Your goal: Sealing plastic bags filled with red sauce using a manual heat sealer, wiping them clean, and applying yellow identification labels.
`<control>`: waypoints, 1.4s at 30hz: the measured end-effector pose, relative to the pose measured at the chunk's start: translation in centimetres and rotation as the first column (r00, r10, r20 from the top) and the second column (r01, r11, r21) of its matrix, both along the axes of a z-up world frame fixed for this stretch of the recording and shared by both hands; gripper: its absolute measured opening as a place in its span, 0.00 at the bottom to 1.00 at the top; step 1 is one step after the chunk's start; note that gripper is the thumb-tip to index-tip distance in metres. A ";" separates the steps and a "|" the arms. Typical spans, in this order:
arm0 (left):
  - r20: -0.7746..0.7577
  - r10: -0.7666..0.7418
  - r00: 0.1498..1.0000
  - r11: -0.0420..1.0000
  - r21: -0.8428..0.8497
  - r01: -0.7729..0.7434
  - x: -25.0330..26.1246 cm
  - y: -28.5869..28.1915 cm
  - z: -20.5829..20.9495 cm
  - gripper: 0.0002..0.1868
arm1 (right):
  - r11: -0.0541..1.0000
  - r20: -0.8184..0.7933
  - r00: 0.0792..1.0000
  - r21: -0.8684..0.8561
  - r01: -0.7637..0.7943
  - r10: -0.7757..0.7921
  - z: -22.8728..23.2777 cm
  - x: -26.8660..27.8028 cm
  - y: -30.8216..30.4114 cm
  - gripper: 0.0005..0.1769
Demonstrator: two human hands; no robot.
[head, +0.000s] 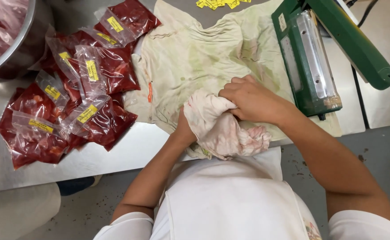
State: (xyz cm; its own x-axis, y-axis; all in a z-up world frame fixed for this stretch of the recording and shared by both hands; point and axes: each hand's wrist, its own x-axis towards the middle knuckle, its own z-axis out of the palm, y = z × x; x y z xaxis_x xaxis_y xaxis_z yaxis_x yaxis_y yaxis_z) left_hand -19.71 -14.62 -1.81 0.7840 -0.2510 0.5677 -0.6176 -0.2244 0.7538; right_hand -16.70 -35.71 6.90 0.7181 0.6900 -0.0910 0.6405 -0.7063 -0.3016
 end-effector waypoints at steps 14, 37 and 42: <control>-0.031 0.058 0.998 0.997 -0.052 -0.060 -0.8 1.8 4.0 0.02 | 0.926 -0.064 0.924 -0.027 0.377 -0.378 4.3 -2.0 -10.5 0.29; -0.366 -0.007 0.931 0.994 -0.105 -0.034 -0.5 0.3 -0.9 0.08 | 0.366 -0.527 0.752 0.661 0.655 -0.395 -3.9 -6.0 -5.1 0.06; -0.344 0.087 0.935 0.996 0.009 -0.089 -1.5 0.2 0.6 0.10 | 0.353 -0.510 0.749 0.669 0.654 -0.422 -4.4 -6.5 -4.8 0.08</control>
